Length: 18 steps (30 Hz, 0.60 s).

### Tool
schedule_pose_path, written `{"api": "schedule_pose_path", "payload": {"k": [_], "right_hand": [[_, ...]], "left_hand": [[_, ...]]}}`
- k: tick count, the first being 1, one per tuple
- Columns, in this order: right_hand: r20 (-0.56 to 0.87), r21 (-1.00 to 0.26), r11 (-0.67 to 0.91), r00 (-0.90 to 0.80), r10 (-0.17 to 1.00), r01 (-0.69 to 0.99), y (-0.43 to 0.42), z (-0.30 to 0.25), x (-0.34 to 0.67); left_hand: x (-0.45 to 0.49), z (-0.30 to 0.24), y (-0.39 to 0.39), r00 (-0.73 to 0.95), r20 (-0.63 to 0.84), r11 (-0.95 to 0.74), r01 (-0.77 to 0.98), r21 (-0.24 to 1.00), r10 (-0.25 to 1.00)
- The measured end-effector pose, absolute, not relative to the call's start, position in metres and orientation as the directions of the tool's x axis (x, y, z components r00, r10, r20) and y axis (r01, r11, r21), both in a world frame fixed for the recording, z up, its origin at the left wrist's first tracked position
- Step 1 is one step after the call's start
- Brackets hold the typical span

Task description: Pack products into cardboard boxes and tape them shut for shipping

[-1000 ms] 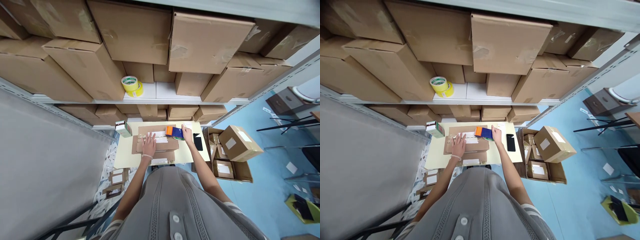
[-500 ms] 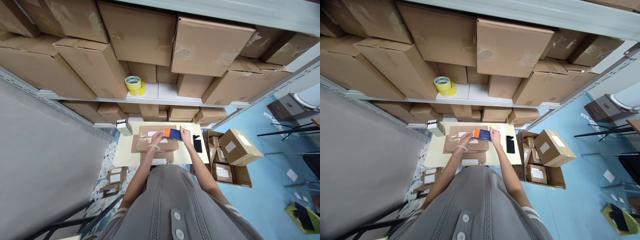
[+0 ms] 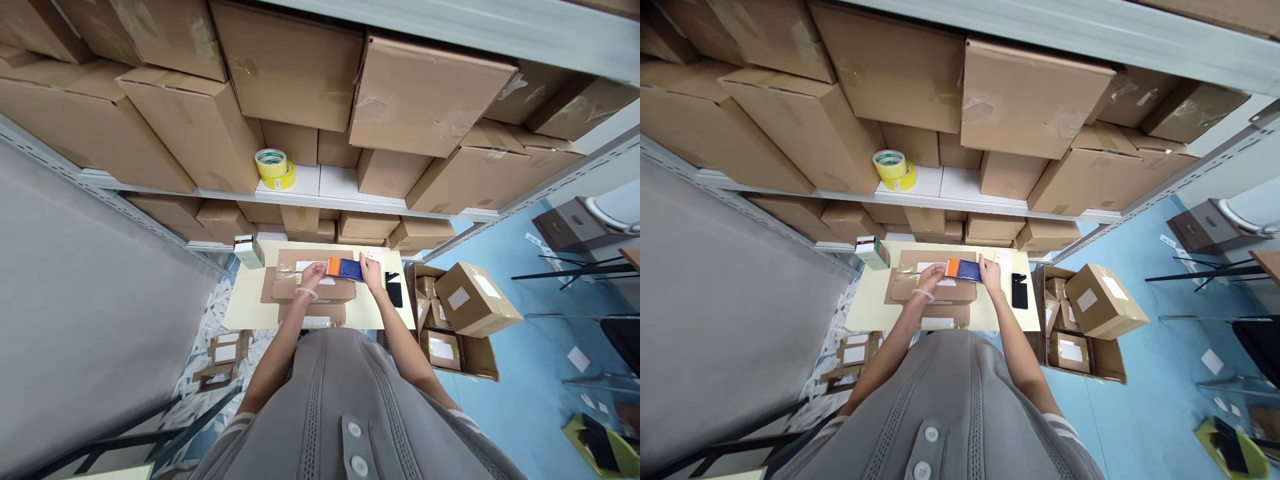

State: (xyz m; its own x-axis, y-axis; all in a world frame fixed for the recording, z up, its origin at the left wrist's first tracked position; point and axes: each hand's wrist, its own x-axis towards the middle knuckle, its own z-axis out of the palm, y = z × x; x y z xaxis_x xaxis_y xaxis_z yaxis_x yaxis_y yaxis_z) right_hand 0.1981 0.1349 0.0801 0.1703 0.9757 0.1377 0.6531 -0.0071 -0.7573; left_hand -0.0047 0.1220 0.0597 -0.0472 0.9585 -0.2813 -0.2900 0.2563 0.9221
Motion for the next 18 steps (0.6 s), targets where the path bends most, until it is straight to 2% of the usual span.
{"api": "schedule_pose_path", "payload": {"k": [5,10,12,14,16,18], "right_hand": [[0.064,-0.809,-0.083,0.227,0.972,0.582,0.138,0.083,0.2],[-0.096,-0.873,-0.229,0.309,0.946,0.43,0.136,0.089,0.201],[-0.259,-0.922,-0.322,0.277,0.925,0.214,0.129,0.092,0.195],[-0.422,-0.907,-0.413,0.151,0.894,-0.089,0.118,0.097,0.185],[-0.497,-0.827,-0.473,-0.001,0.868,-0.303,0.105,0.102,0.174],[-0.503,-0.762,-0.497,-0.103,0.858,-0.415,0.092,0.106,0.164]], "left_hand": [[-0.009,0.062,0.121,-0.015,-0.332,0.316,-0.263,0.911,0.943],[-0.01,0.062,0.107,-0.006,-0.338,0.329,-0.22,0.918,0.941],[-0.009,0.062,0.098,-0.015,-0.328,0.319,-0.2,0.926,0.944],[-0.007,0.066,0.087,0.003,-0.314,0.308,-0.199,0.93,0.949],[-0.005,0.072,0.077,0.077,-0.298,0.308,-0.228,0.924,0.951],[-0.006,0.08,0.068,0.165,-0.273,0.308,-0.253,0.917,0.948]]}}
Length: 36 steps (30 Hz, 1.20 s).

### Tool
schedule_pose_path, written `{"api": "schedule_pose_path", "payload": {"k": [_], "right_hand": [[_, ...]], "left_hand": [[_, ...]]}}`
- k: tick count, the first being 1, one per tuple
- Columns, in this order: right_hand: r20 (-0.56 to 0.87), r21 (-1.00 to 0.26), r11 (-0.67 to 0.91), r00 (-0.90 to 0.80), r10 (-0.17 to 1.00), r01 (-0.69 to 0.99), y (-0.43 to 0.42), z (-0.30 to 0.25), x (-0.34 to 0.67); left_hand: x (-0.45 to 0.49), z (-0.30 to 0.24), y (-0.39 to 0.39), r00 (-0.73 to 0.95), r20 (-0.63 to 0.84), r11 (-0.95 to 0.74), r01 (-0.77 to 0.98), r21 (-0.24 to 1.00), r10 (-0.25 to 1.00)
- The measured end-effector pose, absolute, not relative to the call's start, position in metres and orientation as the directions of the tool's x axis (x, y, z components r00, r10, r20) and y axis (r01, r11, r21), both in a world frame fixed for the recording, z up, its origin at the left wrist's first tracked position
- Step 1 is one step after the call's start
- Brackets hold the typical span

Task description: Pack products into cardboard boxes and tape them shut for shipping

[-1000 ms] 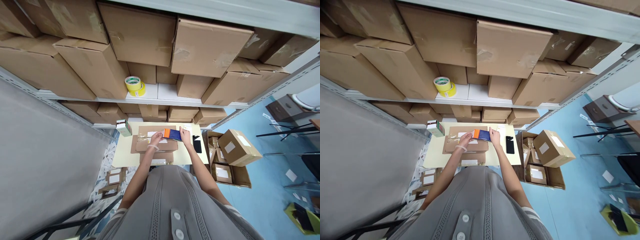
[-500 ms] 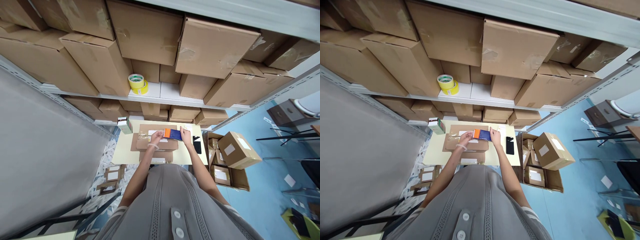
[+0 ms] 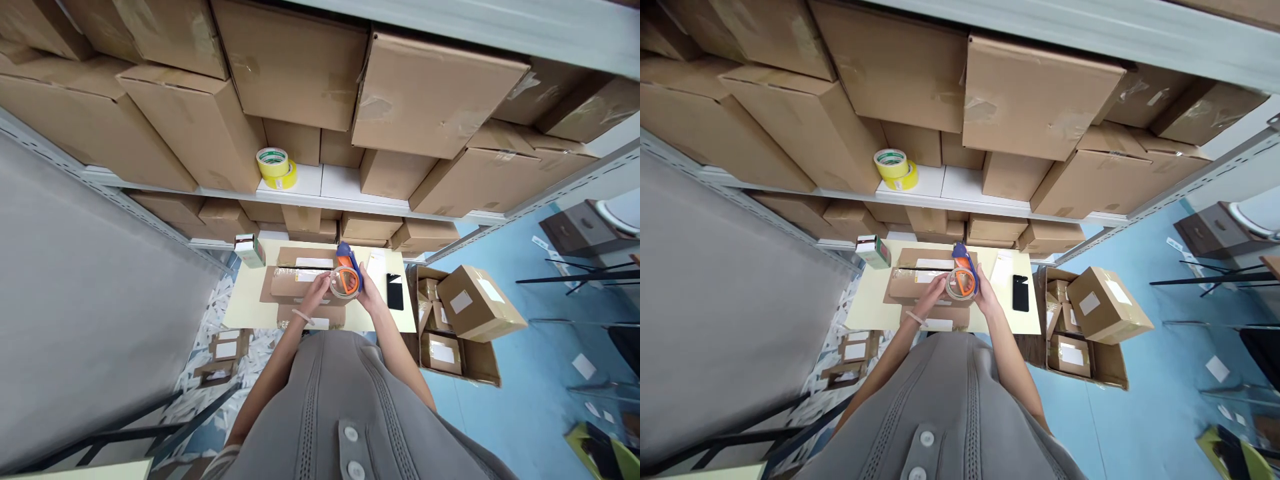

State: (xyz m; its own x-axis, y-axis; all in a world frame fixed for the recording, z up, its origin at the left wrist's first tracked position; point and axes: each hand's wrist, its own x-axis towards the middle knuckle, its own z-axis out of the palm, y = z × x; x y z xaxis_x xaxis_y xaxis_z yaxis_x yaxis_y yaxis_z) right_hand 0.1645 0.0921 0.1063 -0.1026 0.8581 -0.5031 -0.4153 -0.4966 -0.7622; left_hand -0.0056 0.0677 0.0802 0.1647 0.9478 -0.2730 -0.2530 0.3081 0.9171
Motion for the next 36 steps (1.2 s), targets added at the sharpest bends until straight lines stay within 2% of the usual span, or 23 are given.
{"api": "schedule_pose_path", "payload": {"k": [4,13,20,27,33,36], "right_hand": [[-0.47,-0.722,-0.464,-0.128,0.873,-0.514,0.071,0.112,0.153],[-0.412,-0.83,-0.431,-0.133,0.902,-0.354,0.056,0.121,0.152],[-0.353,-0.917,-0.337,0.038,0.935,-0.211,0.055,0.128,0.148],[-0.418,-0.816,-0.408,-0.069,0.906,-0.409,0.054,0.138,0.142],[-0.434,-0.784,-0.365,0.023,0.9,-0.501,0.051,0.14,0.134],[-0.446,-0.731,-0.413,-0.079,0.892,-0.543,0.051,0.141,0.135]], "left_hand": [[-0.007,0.093,0.055,0.194,-0.248,0.288,-0.221,0.932,0.949],[-0.01,0.11,0.047,0.044,-0.264,0.267,-0.144,0.953,0.964],[-0.013,0.123,0.043,-0.051,-0.225,0.224,-0.02,0.974,0.973],[-0.018,0.123,0.042,-0.048,-0.272,0.27,-0.042,0.962,0.961],[-0.017,0.129,0.041,-0.106,-0.228,0.227,-0.023,0.974,0.968],[-0.017,0.132,0.039,-0.122,-0.228,0.23,0.004,0.973,0.966]]}}
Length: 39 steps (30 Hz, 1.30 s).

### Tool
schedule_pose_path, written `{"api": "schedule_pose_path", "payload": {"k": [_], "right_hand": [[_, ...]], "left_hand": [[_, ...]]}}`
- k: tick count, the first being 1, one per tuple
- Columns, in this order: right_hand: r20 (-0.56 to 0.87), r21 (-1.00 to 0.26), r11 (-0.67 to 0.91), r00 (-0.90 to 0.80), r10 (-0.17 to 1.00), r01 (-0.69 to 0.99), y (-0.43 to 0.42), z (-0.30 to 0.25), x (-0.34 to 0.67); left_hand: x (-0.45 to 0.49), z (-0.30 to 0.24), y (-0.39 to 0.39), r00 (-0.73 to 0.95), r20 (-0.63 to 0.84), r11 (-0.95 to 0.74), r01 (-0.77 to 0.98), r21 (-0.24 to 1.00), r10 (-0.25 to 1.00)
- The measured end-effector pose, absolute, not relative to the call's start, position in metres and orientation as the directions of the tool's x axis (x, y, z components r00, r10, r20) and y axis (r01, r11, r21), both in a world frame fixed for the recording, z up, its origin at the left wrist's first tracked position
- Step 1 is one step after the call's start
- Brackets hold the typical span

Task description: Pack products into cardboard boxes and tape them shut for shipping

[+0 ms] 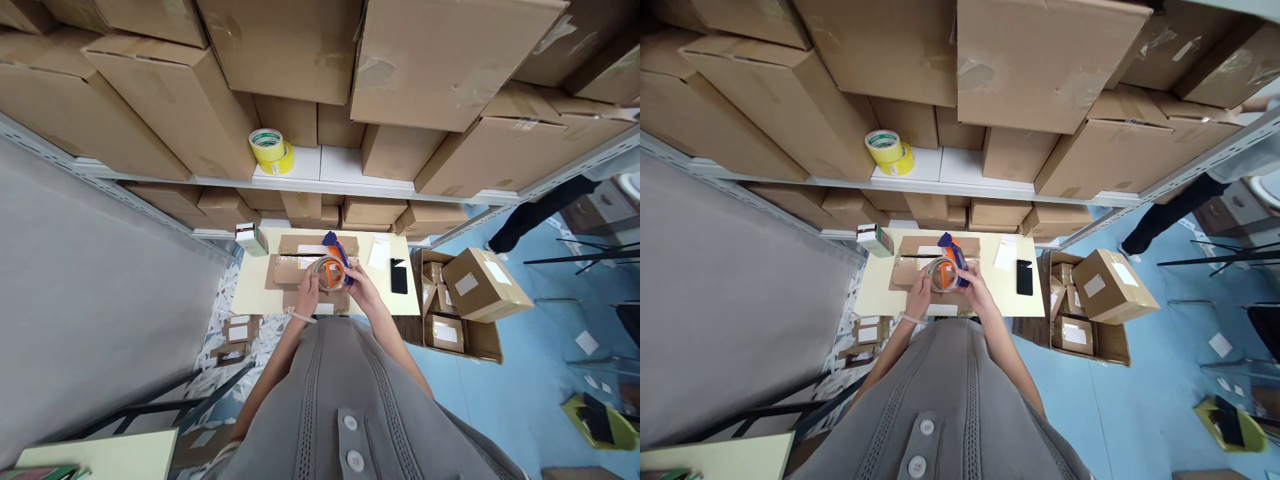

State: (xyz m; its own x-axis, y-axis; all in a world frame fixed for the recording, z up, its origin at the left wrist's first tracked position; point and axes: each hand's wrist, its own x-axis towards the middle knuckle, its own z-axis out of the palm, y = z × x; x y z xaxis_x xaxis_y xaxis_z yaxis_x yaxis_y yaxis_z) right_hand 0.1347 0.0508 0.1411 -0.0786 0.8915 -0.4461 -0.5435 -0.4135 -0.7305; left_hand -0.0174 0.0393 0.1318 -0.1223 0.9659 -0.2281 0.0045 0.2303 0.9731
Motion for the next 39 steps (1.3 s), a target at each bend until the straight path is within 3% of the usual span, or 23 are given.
{"api": "schedule_pose_path", "payload": {"k": [7,14,22,26,29,33,39], "right_hand": [[-0.385,-0.71,-0.395,-0.148,0.911,-0.583,0.046,0.145,0.143],[-0.353,-0.776,-0.367,-0.129,0.927,-0.513,0.047,0.147,0.157],[-0.388,-0.585,-0.337,-0.11,0.915,-0.737,0.047,0.132,0.174],[-0.443,-0.519,-0.34,-0.093,0.892,-0.784,0.047,0.128,0.178],[-0.456,-0.529,-0.316,-0.051,0.889,-0.788,0.047,0.128,0.18],[-0.449,-0.536,-0.331,-0.07,0.891,-0.777,0.045,0.125,0.183],[-0.482,-0.549,-0.367,-0.075,0.873,-0.751,0.039,0.113,0.189]], "left_hand": [[-0.018,0.135,0.033,-0.091,-0.312,0.309,-0.041,0.95,0.946],[-0.023,0.134,0.033,0.036,-0.381,0.37,-0.339,0.865,0.924],[-0.064,0.17,0.031,0.168,-0.265,0.312,-0.583,0.75,0.95],[-0.082,0.167,0.032,0.022,-0.293,0.234,-0.66,0.714,0.956],[-0.103,0.157,0.033,-0.244,-0.393,0.136,-0.675,0.725,0.887],[-0.146,0.14,0.026,-0.548,-0.515,0.021,-0.671,0.741,0.659],[-0.214,0.116,-0.002,-0.805,-0.495,-0.047,-0.537,0.842,0.327]]}}
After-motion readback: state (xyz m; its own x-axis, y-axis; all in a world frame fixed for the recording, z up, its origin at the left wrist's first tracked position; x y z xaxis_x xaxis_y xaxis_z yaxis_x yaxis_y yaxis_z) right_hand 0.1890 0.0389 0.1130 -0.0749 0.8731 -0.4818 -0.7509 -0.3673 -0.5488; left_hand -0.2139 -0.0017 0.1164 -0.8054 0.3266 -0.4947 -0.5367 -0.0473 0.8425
